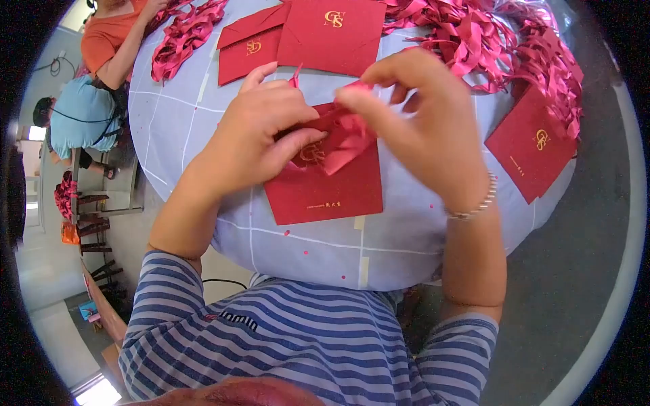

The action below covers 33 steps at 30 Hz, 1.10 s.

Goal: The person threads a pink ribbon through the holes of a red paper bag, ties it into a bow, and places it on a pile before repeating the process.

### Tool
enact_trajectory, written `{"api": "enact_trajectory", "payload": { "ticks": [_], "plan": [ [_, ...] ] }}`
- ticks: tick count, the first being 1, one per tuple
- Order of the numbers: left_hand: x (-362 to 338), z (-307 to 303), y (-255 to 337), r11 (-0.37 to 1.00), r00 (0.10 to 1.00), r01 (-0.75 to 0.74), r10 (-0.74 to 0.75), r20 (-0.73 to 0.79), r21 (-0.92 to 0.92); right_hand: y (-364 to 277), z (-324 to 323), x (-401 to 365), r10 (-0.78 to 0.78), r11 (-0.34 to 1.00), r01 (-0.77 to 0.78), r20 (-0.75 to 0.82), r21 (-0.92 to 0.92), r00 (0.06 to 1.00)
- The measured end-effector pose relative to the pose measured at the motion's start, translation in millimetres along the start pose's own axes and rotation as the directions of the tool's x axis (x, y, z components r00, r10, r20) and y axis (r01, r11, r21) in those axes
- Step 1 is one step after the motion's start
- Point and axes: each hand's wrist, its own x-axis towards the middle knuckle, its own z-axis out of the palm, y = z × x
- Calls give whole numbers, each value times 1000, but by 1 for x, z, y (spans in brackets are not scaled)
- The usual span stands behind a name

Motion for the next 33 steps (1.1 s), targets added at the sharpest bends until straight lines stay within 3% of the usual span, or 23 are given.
{"api": "enact_trajectory", "payload": {
  "ticks": [2, 3, 5, 7, 10, 14, 16, 19, 20, 22, 26, 28, 29, 31, 32, 33],
  "plan": [
    [2, -9, 12, 996, 995, -93, 93, -26, 19, 2, -16, 5, 100, 958, -142, 172, 248, 980],
    [3, -13, 19, 986, 986, -161, 162, -28, 40, 4, -19, 7, 70, 973, -122, 254, 197, 965],
    [3, -16, 27, 953, 960, -278, 280, -1, 123, 0, -22, 8, 198, 900, -347, 462, 263, 864],
    [-1, -17, 32, 943, 953, -301, 303, 8, 143, 3, -24, 10, 200, 853, -407, 515, 327, 833],
    [-2, -17, 37, 928, 944, -323, 329, -1, 187, -1, -29, 14, 76, 921, -274, 562, 277, 823],
    [-1, -15, 40, 919, 945, -316, 327, -9, 234, -8, -27, 12, 28, 961, -156, 483, 226, 875],
    [-1, -13, 41, 916, 943, -318, 332, -17, 245, -5, -25, 9, -41, 995, -9, 480, 101, 876],
    [0, -12, 41, 910, 942, -322, 337, -11, 261, -6, -24, 11, -75, 997, 69, 523, 31, 849],
    [0, -12, 41, 906, 941, -326, 337, 4, 270, -4, -24, 11, -73, 997, 66, 522, 32, 850],
    [2, -12, 41, 907, 941, -330, 339, 11, 264, 2, -24, 11, -111, 979, -15, 589, 206, 800],
    [2, -11, 33, 937, 955, -294, 296, 18, 187, 14, -13, 10, -100, 958, -93, 620, 271, 778],
    [4, -13, 29, 962, 966, -257, 257, 7, 95, 18, -1, 5, 239, 798, -471, 519, 377, 821],
    [4, -14, 28, 975, 975, -220, 220, 3, -2, 25, 6, 6, 294, 787, -418, 321, 453, 900],
    [4, -14, 24, 978, 978, -208, 207, 31, 13, 39, 7, 17, 436, 431, -567, 388, 702, 812],
    [4, -11, 21, 985, 985, -173, 173, 18, 19, 41, 8, 15, 500, 219, -514, 357, 829, 789],
    [3, -9, 19, 990, 991, -135, 135, 6, 25, 45, 6, 13, 504, 217, -523, 364, 824, 783]
  ]
}}
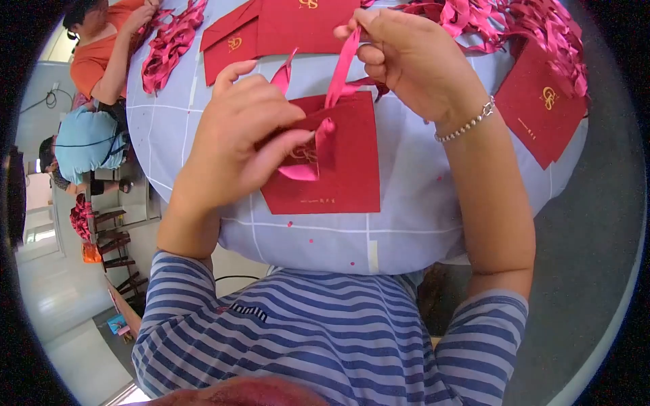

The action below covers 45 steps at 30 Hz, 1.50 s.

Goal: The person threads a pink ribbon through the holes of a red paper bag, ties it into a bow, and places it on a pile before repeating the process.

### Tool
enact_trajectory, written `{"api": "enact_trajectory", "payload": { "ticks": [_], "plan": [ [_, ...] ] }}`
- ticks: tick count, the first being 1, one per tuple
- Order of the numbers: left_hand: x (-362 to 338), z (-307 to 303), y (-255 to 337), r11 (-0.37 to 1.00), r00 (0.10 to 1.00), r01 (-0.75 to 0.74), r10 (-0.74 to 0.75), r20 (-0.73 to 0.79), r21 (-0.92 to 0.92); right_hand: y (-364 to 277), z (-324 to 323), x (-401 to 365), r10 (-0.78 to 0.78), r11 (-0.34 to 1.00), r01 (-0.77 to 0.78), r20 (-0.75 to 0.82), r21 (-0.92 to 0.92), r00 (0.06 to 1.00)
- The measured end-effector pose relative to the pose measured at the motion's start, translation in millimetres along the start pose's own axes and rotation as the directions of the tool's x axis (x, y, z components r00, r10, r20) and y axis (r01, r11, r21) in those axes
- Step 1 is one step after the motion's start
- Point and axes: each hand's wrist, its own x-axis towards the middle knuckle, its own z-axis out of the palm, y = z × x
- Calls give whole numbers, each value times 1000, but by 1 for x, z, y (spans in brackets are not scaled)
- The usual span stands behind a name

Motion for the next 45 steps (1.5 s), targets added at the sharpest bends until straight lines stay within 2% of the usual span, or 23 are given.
{"api": "enact_trajectory", "payload": {
  "ticks": [2, 3, 4, 5, 6, 9, 10, 12, 14, 16, 17, 19, 20, 23, 27, 29, 30, 33, 35, 38, 43, 44, 45],
  "plan": [
    [-1, 1, -6, 998, 998, 49, -48, 37, -32, -2, -13, 5, 35, 998, -50, 345, 35, 938],
    [-2, 3, -10, 992, 995, 89, -85, 51, -91, -7, 2, -4, 82, 993, -68, 153, -100, 985],
    [-3, 5, -14, 981, 991, 129, -120, 66, -148, 0, 13, -10, -85, 938, 94, 41, -334, 996],
    [-2, 4, -17, 970, 984, 163, -146, 105, -181, 4, 20, -15, -272, 800, 213, -23, -561, 962],
    [-3, 5, -21, 968, 982, 174, -157, 102, -182, 6, 23, -19, -398, 643, 326, 61, -693, 915],
    [-4, 7, -23, 939, 970, 230, -201, 136, -256, 11, 12, -12, -370, 670, 393, 176, -630, 912],
    [-4, 7, -18, 960, 981, 183, -164, 102, -212, 8, 8, -10, -338, 582, 384, 216, -717, 916],
    [-3, 7, -11, 989, 996, 79, -75, 39, -122, 0, 8, -12, -207, 532, 237, 147, -813, 967],
    [-3, 4, -4, 996, 999, 33, -32, 19, -86, -9, 17, -16, -162, 541, 149, 71, -828, 984],
    [-2, 1, 2, 998, 1000, 4, -3, 15, -63, -13, 17, -15, -18, 653, 2, -13, -757, 1000],
    [-1, 0, 4, 998, 1000, -25, 25, -1, -59, -7, 13, -12, -46, 608, 44, 20, -793, 999],
    [0, -2, 9, 995, 997, -83, 82, -17, -48, -8, 19, -14, 27, 655, -42, -33, -754, 999],
    [0, -2, 11, 994, 995, -96, 96, -15, -45, -10, 24, -13, 148, 661, -163, -86, -732, 985],
    [0, -4, 14, 987, 988, -152, 151, -22, -51, -12, 32, -17, 288, 788, -223, 24, -574, 957],
    [1, -2, 15, 990, 991, -131, 129, -40, -58, -2, 29, -16, 269, 893, -196, 130, -406, 954],
    [3, -1, 15, 989, 992, -125, 124, -24, -73, 9, 18, -7, 97, 911, 45, 318, -410, 943],
    [3, -1, 15, 990, 992, -124, 122, -21, -74, 8, 19, -7, 98, 912, 42, 317, -408, 943],
    [4, -1, 14, 987, 993, -115, 116, 5, -116, 4, 25, -7, 16, 772, 119, 206, -625, 978],
    [4, 0, 13, 959, 991, -111, 127, 45, -260, 12, 17, 4, -196, 639, 169, 53, -750, 979],
    [5, 4, 11, 968, 998, -20, 35, 54, -250, 10, 0, 15, -129, 810, 86, -33, -580, 991],
    [4, 11, 7, 965, 997, -33, 49, 55, -261, 12, -3, 18, -120, 767, 77, -25, -637, 992],
    [2, 11, 3, 958, 997, 45, -24, 78, -282, 9, -7, 18, -120, 759, 87, -8, -645, 993],
    [3, 11, -1, 947, 992, 114, -89, 94, -301, 6, 2, 10, -254, 743, 168, -41, -647, 966]
  ]
}}
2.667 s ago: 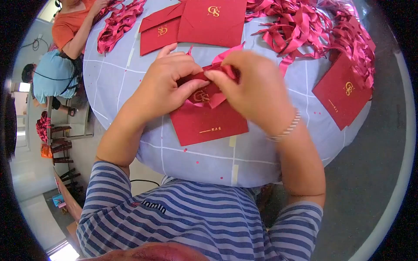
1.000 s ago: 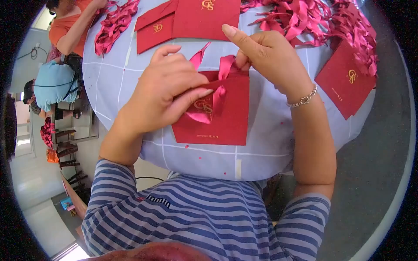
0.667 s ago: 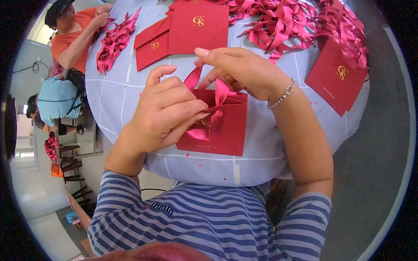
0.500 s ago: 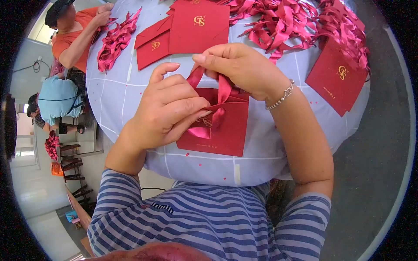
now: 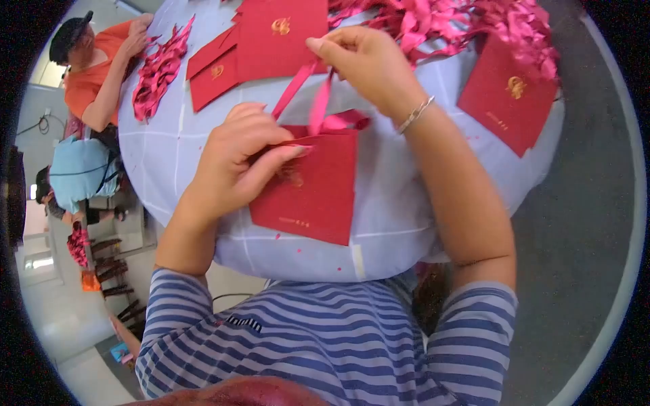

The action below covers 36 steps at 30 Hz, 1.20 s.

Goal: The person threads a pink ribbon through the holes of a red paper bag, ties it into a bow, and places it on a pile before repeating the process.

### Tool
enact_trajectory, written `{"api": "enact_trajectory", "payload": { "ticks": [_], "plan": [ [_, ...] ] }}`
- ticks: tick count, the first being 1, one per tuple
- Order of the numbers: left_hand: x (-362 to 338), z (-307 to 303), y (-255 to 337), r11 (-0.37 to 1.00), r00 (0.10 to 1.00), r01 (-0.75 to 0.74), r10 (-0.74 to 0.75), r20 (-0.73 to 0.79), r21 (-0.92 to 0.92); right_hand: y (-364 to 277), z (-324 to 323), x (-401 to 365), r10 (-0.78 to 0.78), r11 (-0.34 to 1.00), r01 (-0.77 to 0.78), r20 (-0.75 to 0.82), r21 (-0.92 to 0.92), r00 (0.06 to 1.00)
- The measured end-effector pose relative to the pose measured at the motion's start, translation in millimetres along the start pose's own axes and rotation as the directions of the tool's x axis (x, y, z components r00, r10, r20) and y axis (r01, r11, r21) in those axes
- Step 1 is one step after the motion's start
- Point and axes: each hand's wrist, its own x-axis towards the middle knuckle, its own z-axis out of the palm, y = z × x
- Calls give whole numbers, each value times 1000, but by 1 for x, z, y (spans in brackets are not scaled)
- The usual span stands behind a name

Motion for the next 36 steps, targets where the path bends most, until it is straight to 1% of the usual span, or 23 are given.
{"api": "enact_trajectory", "payload": {
  "ticks": [1, 2, 3, 4, 6, 9, 11, 12, 13, 15, 16, 17, 18, 19, 21, 25, 27, 28, 30, 31, 33, 34, 36],
  "plan": [
    [1, -1, -2, 999, 997, -23, 25, -69, 29, 7, 4, 3, -122, 991, 128, -112, 43, 986],
    [1, -1, -2, 999, 990, 40, -38, -133, 9, 14, 4, 6, -237, 963, 259, -224, 73, 945],
    [0, 0, -5, 995, 976, 103, -104, -192, -17, 9, -2, 1, -282, 957, 289, -225, -2, 933],
    [-1, -1, -7, 991, 957, 133, -136, -258, -29, -6, -11, -7, -244, 968, 233, -132, -95, 961],
    [0, -1, -8, 914, 844, 281, -380, -379, -292, -22, -20, -22, -140, 927, 172, 118, -334, 983],
    [-1, 3, -14, 936, 852, 197, -310, -421, -291, -36, -14, -38, -119, 935, 218, 331, -279, 936],
    [1, 3, -15, 980, 869, 153, -196, -454, -130, -33, -15, -37, -229, 929, 282, 225, -240, 947],
    [3, 3, -18, 993, 864, 117, -114, -490, -24, -40, -22, -36, -354, 876, 383, 149, -293, 923],
    [4, 2, -22, 993, 854, 88, -32, -520, 84, -49, -34, -38, -339, 883, 351, 94, -311, 936],
    [1, 2, -29, 995, 839, 87, -49, -542, 45, -70, -66, -46, -362, 853, 325, -13, -408, 932],
    [-2, 1, -34, 993, 868, 105, -116, -484, -50, -72, -85, -51, -341, 880, 290, -76, -376, 937],
    [-4, 1, -35, 981, 892, 129, -178, -416, -143, -77, -106, -57, -326, 868, 234, -149, -437, 934],
    [-1, -2, -29, 987, 918, 148, -158, -363, -55, -81, -118, -67, -247, 917, 133, -274, -377, 929],
    [-2, -1, -30, 988, 916, 141, -156, -370, -67, -85, -131, -75, -160, 952, 38, -389, -303, 907],
    [-3, 2, -33, 983, 957, 119, -151, -249, -136, -65, -172, -88, -138, 963, 21, -422, -270, 896],
    [0, 9, -32, 988, 962, 105, -129, -240, -112, -3, -212, -113, -87, 957, -125, -672, -262, 736],
    [0, 11, -32, 987, 965, 109, -134, -227, -119, 26, -211, -127, -145, 928, -169, -742, -331, 654],
    [0, 12, -33, 986, 966, 117, -141, -216, -122, 35, -210, -133, -124, 939, -164, -744, -301, 656],
    [1, 14, -33, 985, 969, 116, -140, -204, -126, 49, -203, -138, -210, 827, -322, -784, -461, 584],
    [1, 14, -33, 985, 968, 122, -146, -202, -126, 53, -203, -140, -184, 813, -342, -765, -471, 617],
    [3, 15, -31, 986, 973, 115, -136, -185, -122, 54, -205, -137, -55, 907, -255, -695, -334, 717],
    [3, 15, -31, 985, 974, 127, -146, -173, -121, 50, -209, -133, 19, 902, -301, -670, -308, 742],
    [3, 17, -31, 985, 976, 115, -136, -167, -129, 41, -212, -123, 19, 897, -311, -675, -314, 738]
  ]
}}
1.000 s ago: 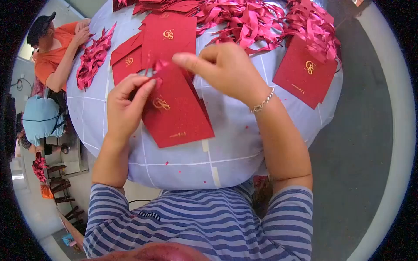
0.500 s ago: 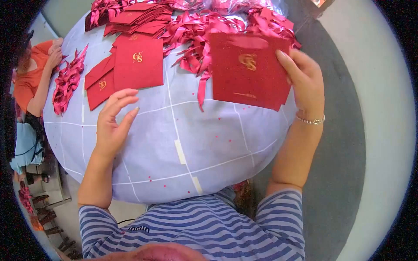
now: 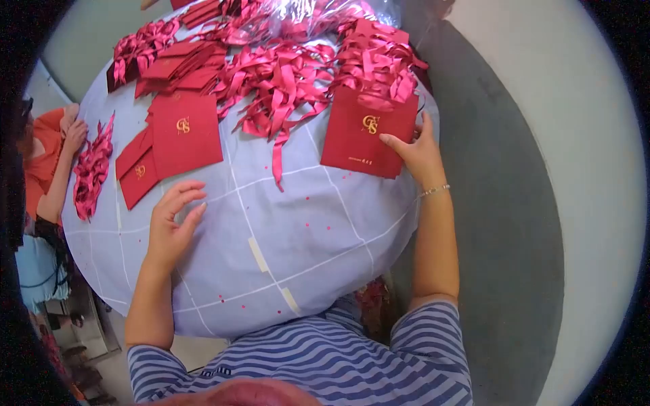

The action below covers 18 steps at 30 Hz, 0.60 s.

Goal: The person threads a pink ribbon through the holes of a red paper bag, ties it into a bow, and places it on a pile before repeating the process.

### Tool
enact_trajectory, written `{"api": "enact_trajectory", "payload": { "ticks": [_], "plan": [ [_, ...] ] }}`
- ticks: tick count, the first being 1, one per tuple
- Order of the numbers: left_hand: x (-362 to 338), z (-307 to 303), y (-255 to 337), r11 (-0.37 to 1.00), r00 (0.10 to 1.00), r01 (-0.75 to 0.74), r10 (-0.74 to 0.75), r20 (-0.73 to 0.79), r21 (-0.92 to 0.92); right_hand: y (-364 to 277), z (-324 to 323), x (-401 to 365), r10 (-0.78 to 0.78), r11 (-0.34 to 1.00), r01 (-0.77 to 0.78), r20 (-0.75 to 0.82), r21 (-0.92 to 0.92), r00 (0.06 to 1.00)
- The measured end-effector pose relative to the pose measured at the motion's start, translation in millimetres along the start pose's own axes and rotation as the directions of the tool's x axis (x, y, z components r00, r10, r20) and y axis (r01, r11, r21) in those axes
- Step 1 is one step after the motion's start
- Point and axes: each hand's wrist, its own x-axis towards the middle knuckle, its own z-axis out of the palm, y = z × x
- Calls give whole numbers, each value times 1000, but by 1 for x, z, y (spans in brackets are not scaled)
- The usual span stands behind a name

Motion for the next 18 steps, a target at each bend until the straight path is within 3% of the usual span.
{"api": "enact_trajectory", "payload": {
  "ticks": [2, 4, 6, 11, 14, 17, 18],
  "plan": [
    [-1, -1, 0, 999, 999, 39, -39, 11, -17, -5, 0, 13, 1, 1000, -1, 4, -14, 1000],
    [-1, -1, 0, 1000, 1000, 23, -23, 4, -11, 2, 5, 27, -60, 992, 44, 128, 121, 990],
    [-2, 0, -2, 998, 999, 50, -50, 17, -32, 8, 9, 37, -58, 988, 44, 93, 148, 994],
    [0, 0, -3, 995, 996, 83, -80, 49, -60, -7, 11, 44, 197, 918, -206, 62, 338, 978],
    [0, 0, -4, 994, 996, 83, -79, 51, -71, 17, 15, 73, 228, 847, -273, 152, 457, 962],
    [0, -1, -4, 987, 990, 129, -123, 64, -94, 6, 18, 87, 193, 767, -249, 159, 591, 968],
    [0, -1, -6, 993, 994, 91, -86, 64, -76, 8, 22, 99, 154, 770, -182, 98, 611, 983]
  ]
}}
